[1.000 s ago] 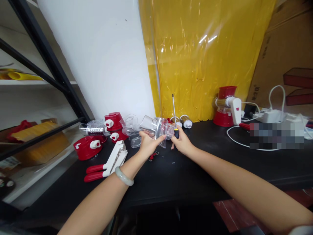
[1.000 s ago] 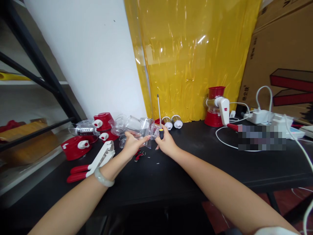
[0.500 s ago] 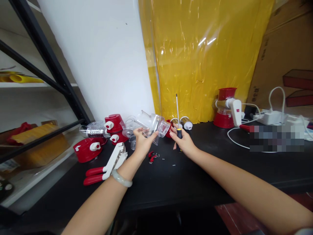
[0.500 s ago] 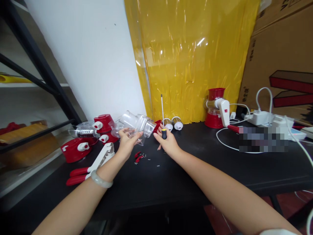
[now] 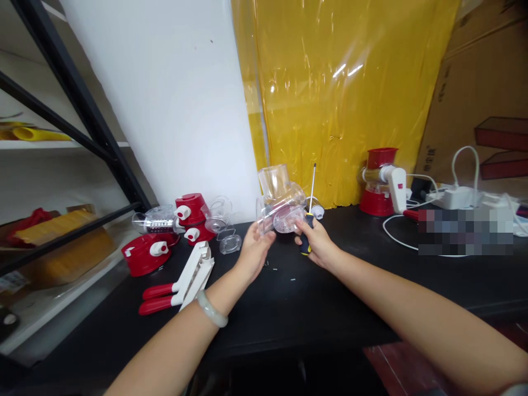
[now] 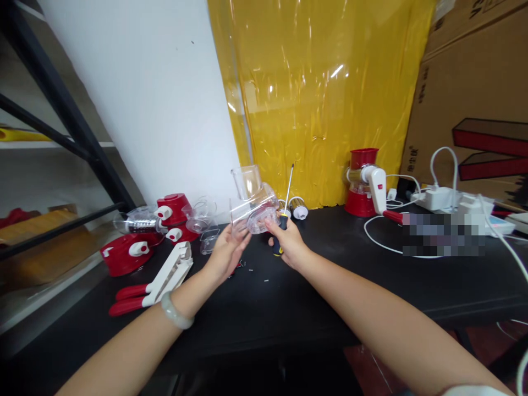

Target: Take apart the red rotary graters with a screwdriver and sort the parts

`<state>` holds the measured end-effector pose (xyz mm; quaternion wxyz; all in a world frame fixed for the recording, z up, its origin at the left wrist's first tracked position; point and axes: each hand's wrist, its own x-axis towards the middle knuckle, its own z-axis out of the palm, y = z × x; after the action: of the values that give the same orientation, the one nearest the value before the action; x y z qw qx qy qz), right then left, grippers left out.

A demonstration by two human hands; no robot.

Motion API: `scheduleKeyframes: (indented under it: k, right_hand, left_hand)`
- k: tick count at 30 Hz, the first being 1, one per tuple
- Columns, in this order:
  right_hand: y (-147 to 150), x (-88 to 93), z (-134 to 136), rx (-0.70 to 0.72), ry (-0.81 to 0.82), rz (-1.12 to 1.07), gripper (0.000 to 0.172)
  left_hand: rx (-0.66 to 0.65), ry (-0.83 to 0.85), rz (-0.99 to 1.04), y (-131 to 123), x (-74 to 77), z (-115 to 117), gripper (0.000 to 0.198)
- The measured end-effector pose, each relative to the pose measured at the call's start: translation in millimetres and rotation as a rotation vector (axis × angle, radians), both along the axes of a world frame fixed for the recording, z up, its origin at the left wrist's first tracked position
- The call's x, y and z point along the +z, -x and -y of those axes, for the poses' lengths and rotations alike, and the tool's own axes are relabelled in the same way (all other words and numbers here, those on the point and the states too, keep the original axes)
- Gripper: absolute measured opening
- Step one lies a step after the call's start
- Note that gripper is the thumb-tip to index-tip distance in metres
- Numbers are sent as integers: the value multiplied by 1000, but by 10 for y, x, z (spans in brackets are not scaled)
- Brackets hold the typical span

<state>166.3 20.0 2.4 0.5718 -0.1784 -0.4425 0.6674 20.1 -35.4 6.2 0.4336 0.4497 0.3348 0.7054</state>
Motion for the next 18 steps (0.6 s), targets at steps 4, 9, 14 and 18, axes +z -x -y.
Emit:
scheduleKeyframes:
  k: [4,9,14,18]
  right_hand:
    - [12,4,60,13,-35,17,49]
    - [74,-85,100,-14,-170,155,60]
    - [53,-108,36,-103,-242,250,59]
    - [-44,41,-97,-239,-227,303,55]
  left_hand:
    - [-76,61,-23,-181,5,115,63]
    - [-64,24,80,-256,83,194,55]
    - [-50,47,55,-195,91,147,46]
    - [42,69,100,-53,149,60,35]
